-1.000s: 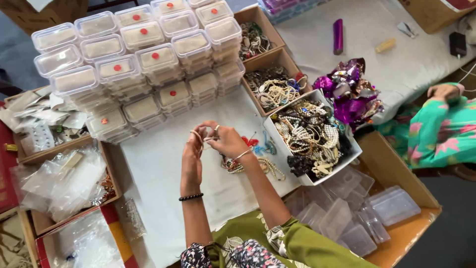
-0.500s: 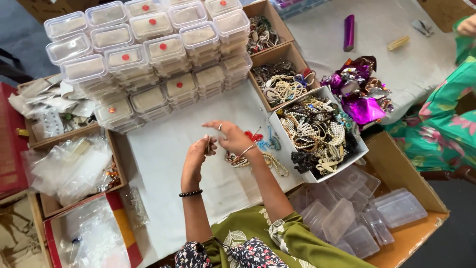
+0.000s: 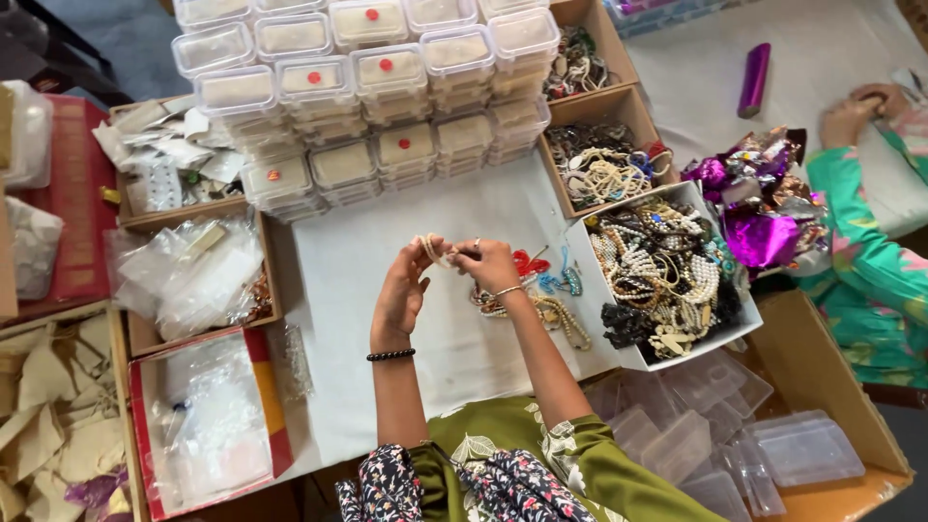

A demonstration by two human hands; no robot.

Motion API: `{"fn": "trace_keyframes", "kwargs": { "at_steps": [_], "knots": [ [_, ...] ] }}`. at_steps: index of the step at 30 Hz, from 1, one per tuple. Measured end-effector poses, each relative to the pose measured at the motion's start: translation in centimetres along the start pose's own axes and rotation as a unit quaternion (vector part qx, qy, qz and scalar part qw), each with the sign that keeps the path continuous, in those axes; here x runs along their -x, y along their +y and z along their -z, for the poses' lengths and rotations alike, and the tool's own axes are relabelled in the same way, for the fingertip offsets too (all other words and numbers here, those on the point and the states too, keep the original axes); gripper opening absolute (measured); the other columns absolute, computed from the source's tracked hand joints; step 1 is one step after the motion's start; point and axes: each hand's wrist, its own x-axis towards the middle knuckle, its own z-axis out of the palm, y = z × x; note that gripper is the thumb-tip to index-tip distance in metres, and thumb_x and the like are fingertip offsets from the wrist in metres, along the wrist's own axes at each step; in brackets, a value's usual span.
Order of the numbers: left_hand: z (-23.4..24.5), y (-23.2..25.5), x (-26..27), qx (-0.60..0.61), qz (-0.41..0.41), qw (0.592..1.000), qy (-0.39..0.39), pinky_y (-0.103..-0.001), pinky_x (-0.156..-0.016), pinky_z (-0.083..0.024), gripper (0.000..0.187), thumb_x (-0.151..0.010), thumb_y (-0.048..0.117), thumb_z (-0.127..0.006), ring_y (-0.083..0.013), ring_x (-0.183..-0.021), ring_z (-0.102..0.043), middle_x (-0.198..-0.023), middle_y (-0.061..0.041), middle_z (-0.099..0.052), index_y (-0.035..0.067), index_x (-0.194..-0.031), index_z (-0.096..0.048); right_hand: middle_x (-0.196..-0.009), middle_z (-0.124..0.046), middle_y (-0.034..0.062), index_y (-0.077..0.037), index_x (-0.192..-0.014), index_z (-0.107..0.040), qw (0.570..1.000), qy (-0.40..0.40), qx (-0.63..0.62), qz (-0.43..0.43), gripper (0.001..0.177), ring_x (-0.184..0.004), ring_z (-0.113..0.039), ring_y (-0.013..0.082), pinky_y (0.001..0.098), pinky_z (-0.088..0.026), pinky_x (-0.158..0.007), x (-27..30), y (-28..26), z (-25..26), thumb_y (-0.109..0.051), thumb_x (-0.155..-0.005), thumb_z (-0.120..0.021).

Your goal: The person sits at a table and repeatedly picks up beaded necklaces from a box, places them into small beige cloth pouches, and ties the pouches closed. The person then places the tied pouches into small clear plastic containers and stacks them on the table.

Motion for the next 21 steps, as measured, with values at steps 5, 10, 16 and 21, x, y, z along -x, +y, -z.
{"fn": "trace_keyframes", "kwargs": {
  "at_steps": [5,10,16,21],
  "knots": [
    [0.8,0.2,0.2,0.049,-0.013,0.999,-0.003,-0.04,-0.108,-0.024,0.047,-0.092,0.054,-0.053,-0.0121,-0.129,-0.052,-0.126,0.001,-0.073,0.018,-0.117,-0.071,-0.076,-0.078,0.005,-0.004,-0.099,-0.081,0.997,0.071,0.014,0.002,0.021,-0.065,-0.071,0.0084,0.0252,-0.057,-0.061,-0.3,-0.4,0.2,-0.019,-0.084,-0.081],
    [2.7,-1.3,-0.8,0.212,-0.007,0.97,-0.116,-0.035,-0.098,-0.033,0.052,-0.098,0.055,-0.054,-0.0139,-0.115,-0.054,-0.133,0.0,-0.07,0.013,-0.125,-0.07,-0.079,-0.079,0.0064,-0.005,-0.1,-0.081,0.987,0.12,0.087,-0.063,0.023,-0.066,-0.073,0.0105,0.0254,-0.058,-0.064,-1.0,0.4,0.1,-0.022,-0.084,-0.082],
    [0.6,1.9,1.3,0.261,0.018,0.958,-0.115,-0.032,-0.076,-0.053,0.055,-0.096,0.051,-0.051,-0.0121,-0.096,-0.063,-0.138,0.003,-0.065,0.014,-0.135,-0.062,-0.085,-0.08,0.0067,-0.007,-0.104,-0.08,0.996,0.062,0.057,-0.028,0.025,-0.067,-0.074,0.0122,0.0278,-0.06,-0.064,-0.4,0.7,0.3,-0.018,-0.082,-0.08],
    [1.8,-0.5,-0.1,0.06,0.036,0.997,-0.024,-0.026,-0.068,-0.053,0.049,-0.098,0.051,-0.049,-0.0107,-0.089,-0.065,-0.124,0.007,-0.067,0.017,-0.129,-0.063,-0.095,-0.078,0.0099,-0.01,-0.103,-0.081,0.979,0.016,0.137,0.152,0.017,-0.073,-0.074,0.0163,0.0294,-0.059,-0.068,1.4,-5.4,1.5,-0.01,-0.086,-0.077]
  ]
}}
